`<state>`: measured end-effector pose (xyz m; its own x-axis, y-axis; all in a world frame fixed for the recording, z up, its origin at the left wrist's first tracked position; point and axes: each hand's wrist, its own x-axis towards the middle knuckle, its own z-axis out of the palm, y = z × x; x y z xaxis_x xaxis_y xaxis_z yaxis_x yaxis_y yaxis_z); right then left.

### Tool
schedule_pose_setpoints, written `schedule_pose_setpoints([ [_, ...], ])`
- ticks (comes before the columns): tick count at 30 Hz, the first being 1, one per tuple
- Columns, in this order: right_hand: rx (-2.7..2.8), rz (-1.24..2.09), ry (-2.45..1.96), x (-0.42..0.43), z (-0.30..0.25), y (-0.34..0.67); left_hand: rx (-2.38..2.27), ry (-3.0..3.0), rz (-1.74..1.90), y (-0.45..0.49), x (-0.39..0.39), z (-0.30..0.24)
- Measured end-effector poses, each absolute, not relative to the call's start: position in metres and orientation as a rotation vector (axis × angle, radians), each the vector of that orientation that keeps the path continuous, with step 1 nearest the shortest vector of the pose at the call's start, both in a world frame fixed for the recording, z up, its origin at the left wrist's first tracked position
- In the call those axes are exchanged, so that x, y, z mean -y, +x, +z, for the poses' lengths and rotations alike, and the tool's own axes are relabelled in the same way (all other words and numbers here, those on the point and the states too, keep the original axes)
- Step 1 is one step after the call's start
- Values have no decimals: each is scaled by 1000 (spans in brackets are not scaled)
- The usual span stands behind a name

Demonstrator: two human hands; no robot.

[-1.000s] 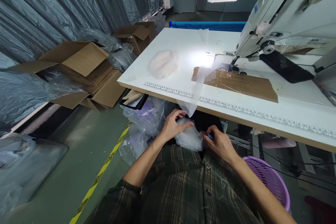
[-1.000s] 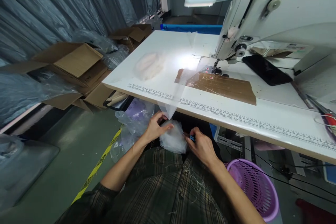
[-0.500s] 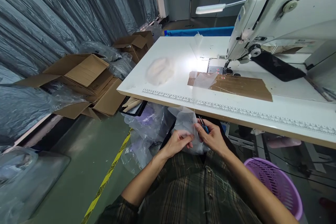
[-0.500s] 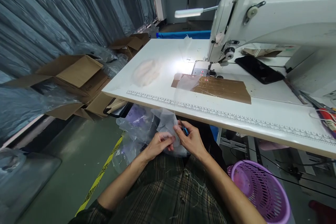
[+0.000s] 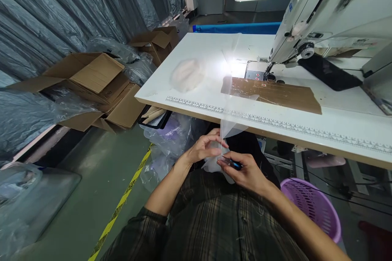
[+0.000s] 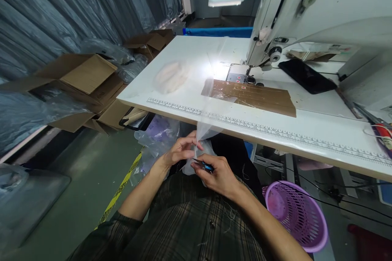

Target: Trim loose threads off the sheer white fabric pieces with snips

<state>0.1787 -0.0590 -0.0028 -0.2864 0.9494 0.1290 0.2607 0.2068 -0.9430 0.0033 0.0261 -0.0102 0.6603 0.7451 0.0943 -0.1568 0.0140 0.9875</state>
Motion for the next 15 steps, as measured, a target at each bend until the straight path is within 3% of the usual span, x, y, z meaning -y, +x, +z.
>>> schedule_pose_setpoints([
  [8, 1712, 1119, -1373, 36, -2, 201, -908, 1220, 668, -5, -14, -6],
  [15, 1887, 1034, -1307, 7, 2, 189, -927, 1261, 692, -9, -14, -4],
])
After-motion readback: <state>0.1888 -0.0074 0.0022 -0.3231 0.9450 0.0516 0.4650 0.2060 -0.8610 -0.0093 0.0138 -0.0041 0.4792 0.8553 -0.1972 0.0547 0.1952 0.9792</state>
